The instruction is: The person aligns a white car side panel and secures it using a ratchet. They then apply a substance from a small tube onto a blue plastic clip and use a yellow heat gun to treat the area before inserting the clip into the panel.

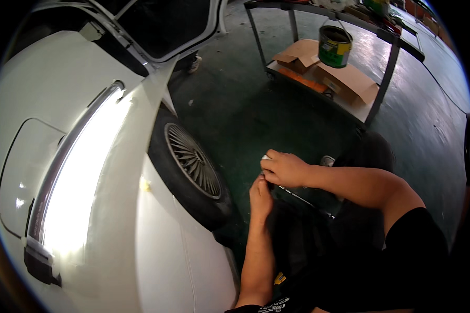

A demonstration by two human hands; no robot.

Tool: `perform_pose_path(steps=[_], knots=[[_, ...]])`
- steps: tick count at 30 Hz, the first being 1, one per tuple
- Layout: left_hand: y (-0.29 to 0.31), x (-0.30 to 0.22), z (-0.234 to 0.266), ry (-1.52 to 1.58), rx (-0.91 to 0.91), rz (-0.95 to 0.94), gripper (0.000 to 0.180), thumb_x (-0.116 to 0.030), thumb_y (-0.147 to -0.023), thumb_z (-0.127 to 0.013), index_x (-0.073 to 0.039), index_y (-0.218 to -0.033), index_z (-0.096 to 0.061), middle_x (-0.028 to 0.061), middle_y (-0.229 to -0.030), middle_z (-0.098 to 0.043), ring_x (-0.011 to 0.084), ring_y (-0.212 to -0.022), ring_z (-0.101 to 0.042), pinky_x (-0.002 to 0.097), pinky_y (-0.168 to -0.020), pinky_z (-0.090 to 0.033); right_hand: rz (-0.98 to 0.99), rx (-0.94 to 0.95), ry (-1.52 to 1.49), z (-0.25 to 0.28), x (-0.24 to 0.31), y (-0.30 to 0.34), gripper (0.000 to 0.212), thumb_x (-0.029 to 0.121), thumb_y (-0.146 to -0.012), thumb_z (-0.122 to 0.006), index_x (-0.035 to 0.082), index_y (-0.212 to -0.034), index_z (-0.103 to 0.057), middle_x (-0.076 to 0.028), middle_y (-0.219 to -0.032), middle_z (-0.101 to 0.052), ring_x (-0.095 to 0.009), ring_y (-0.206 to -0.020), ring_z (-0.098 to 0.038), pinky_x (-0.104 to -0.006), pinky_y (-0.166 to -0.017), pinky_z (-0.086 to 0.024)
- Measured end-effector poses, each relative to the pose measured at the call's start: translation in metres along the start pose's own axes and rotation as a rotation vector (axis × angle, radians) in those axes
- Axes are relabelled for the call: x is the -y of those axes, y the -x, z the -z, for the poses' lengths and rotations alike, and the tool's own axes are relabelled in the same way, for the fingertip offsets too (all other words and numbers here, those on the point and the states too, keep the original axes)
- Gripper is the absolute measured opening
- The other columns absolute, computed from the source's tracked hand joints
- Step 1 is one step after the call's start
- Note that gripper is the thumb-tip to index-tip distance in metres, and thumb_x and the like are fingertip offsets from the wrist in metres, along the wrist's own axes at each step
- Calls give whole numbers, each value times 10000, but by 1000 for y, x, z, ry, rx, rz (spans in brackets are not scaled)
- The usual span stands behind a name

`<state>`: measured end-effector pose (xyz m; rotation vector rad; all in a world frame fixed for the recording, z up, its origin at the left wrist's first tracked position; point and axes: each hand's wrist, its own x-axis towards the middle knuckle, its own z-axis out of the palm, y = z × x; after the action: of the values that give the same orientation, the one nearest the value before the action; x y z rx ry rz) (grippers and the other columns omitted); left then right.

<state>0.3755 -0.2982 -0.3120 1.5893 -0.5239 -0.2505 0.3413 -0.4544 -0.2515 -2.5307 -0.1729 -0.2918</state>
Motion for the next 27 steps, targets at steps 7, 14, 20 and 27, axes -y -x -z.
perform_pose_path(steps=[7,14,20,27], knots=[[4,16,2,17,-11,-93,495,-326,-1115,-292,0,-905,-599,33,-803,-593,133,-732,-531,305,-676,-420,-12,15,-247,1,-7,-3,234,300,-922,-637,75,-978,-666,-171,-1016,-602,-371,-964,-646,-463,-844,-526],[-1,-6,19,114,32,110,459,-340,-1074,-315,-9,-954,-609,37,-864,-583,148,-797,-507,312,-731,-395,-45,264,-321,37,0,-5,330,370,-959,-678,44,-1011,-668,-160,-1034,-669,-341,-1001,-648,-435,-851,-506],[-2,-14,19,9,35,26,400,-322,-1081,-367,-23,-923,-580,25,-839,-535,135,-779,-458,305,-708,-377,-106,416,-311,36,-4,-8,336,353,-976,-654,30,-1061,-689,-175,-1037,-685,-337,-1021,-650,-432,-871,-507],[-4,-35,22,-22,35,35,329,-270,-1079,-486,-44,-840,-503,-7,-758,-445,92,-711,-388,280,-636,-340,43,311,-225,17,-4,-3,321,283,-928,-600,19,-1075,-706,-219,-1053,-700,-373,-1044,-653,-475,-913,-512]])
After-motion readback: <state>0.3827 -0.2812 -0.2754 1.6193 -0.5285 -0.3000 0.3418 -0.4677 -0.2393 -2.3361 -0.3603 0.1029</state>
